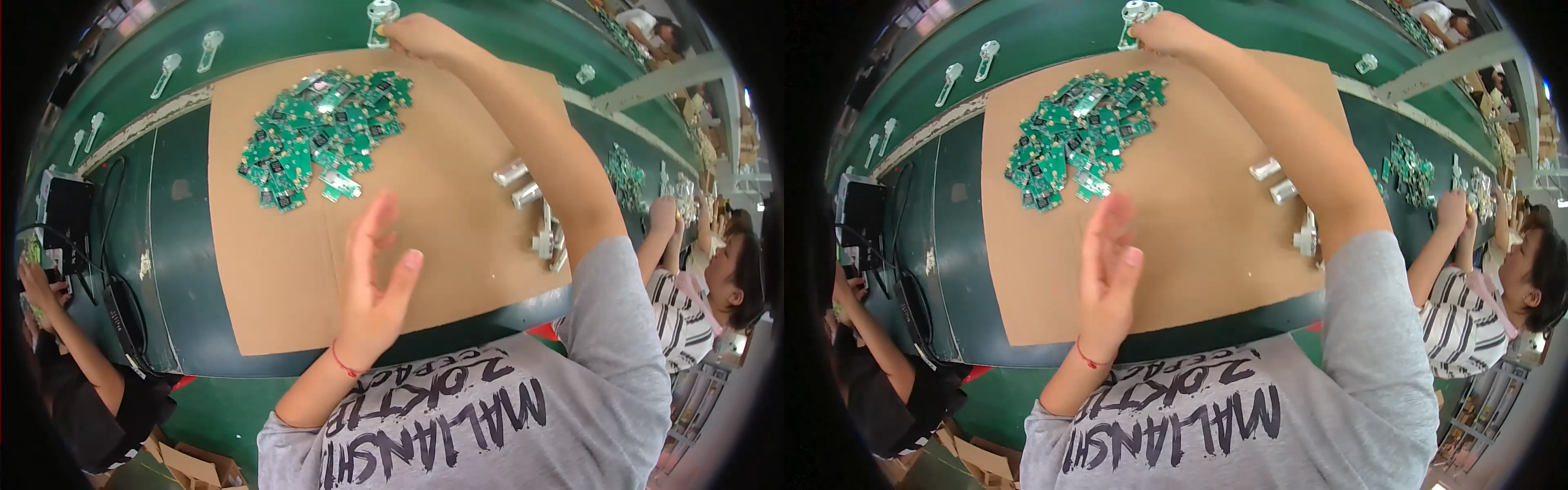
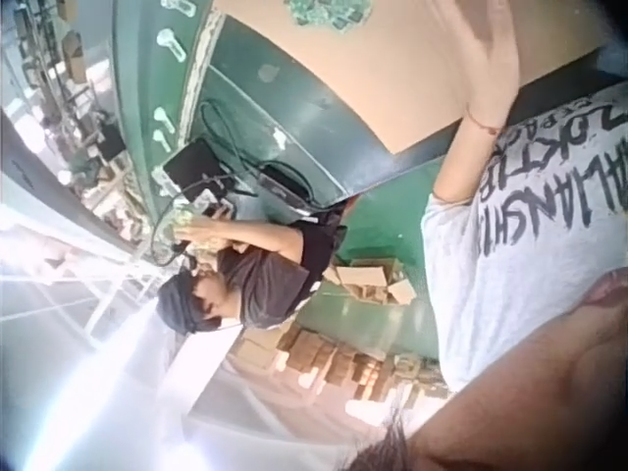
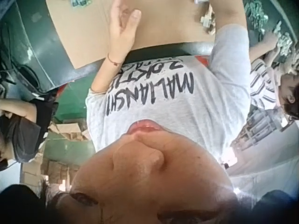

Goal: The person assembles small electronic handheld fans by hand, inserting PCBs and motor components into plastic fan housings.

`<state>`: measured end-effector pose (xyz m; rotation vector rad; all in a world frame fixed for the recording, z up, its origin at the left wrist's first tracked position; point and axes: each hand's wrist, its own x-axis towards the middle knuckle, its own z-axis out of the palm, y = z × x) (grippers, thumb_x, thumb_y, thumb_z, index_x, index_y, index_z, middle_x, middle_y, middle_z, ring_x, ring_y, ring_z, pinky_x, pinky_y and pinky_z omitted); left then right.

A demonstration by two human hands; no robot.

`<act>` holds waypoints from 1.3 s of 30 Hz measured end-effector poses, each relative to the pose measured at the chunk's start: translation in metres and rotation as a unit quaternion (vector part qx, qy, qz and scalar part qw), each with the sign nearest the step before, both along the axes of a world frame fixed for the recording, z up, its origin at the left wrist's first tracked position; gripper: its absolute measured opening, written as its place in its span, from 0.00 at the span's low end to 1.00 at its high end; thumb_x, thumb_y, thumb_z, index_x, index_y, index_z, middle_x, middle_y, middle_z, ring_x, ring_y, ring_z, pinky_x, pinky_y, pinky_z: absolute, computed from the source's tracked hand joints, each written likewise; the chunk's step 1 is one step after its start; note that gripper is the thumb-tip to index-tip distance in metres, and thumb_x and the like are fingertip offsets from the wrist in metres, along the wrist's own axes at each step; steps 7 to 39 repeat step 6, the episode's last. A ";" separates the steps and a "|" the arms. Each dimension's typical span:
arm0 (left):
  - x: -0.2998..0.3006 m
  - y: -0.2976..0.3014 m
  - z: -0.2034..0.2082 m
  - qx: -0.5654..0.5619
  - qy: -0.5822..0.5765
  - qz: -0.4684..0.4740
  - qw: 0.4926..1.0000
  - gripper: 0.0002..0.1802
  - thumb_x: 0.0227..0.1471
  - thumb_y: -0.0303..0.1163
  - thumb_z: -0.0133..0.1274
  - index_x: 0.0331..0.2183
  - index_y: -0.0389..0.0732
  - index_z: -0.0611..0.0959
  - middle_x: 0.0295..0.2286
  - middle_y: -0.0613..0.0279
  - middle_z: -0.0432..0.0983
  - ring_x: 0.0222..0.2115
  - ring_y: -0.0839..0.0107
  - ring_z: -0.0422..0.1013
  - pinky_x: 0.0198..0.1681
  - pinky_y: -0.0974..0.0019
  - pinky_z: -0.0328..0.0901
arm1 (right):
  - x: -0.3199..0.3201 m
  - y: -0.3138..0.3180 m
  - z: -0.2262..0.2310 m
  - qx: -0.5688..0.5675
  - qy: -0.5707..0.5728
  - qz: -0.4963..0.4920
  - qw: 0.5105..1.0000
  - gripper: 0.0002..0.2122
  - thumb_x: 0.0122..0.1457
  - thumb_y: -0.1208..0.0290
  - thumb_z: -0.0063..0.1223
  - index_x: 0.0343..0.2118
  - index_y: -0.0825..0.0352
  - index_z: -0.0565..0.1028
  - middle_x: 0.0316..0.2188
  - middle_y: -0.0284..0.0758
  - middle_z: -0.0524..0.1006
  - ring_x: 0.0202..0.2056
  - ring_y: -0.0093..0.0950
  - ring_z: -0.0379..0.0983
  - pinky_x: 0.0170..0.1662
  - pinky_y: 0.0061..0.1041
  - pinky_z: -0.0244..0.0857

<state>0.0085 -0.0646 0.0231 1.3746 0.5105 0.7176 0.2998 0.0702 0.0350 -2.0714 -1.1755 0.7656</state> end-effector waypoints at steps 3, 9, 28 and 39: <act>-0.002 0.002 -0.002 -0.010 0.034 -0.020 0.999 0.31 0.51 0.30 0.49 0.55 0.38 0.59 0.49 0.56 0.59 0.51 0.65 0.58 0.51 0.64 0.56 | -0.016 0.093 -0.029 -0.079 -0.053 0.031 0.995 0.16 0.52 0.56 0.46 0.19 0.65 0.73 0.14 0.29 0.69 0.16 0.22 0.61 0.20 0.24 0.55; 0.012 -0.002 0.005 -0.002 0.000 -0.086 0.996 0.31 0.51 0.31 0.49 0.55 0.40 0.60 0.51 0.56 0.57 0.52 0.63 0.57 0.51 0.64 0.56 | 0.034 0.182 -0.099 -0.105 -0.371 0.125 0.914 0.12 0.49 0.57 0.48 0.23 0.59 0.78 0.19 0.34 0.76 0.20 0.31 0.71 0.24 0.33 0.63; 0.012 -0.002 0.005 -0.002 0.000 -0.086 0.996 0.31 0.51 0.31 0.49 0.55 0.40 0.60 0.51 0.56 0.57 0.52 0.63 0.57 0.51 0.64 0.56 | 0.034 0.182 -0.099 -0.105 -0.371 0.125 0.914 0.12 0.49 0.57 0.48 0.23 0.59 0.78 0.19 0.34 0.76 0.20 0.31 0.71 0.24 0.33 0.63; 0.012 -0.002 0.005 -0.002 0.000 -0.086 0.996 0.31 0.51 0.31 0.49 0.55 0.40 0.60 0.51 0.56 0.57 0.52 0.63 0.57 0.51 0.64 0.56 | 0.034 0.182 -0.099 -0.105 -0.371 0.125 0.914 0.12 0.49 0.57 0.48 0.23 0.59 0.78 0.19 0.34 0.76 0.20 0.31 0.71 0.24 0.33 0.63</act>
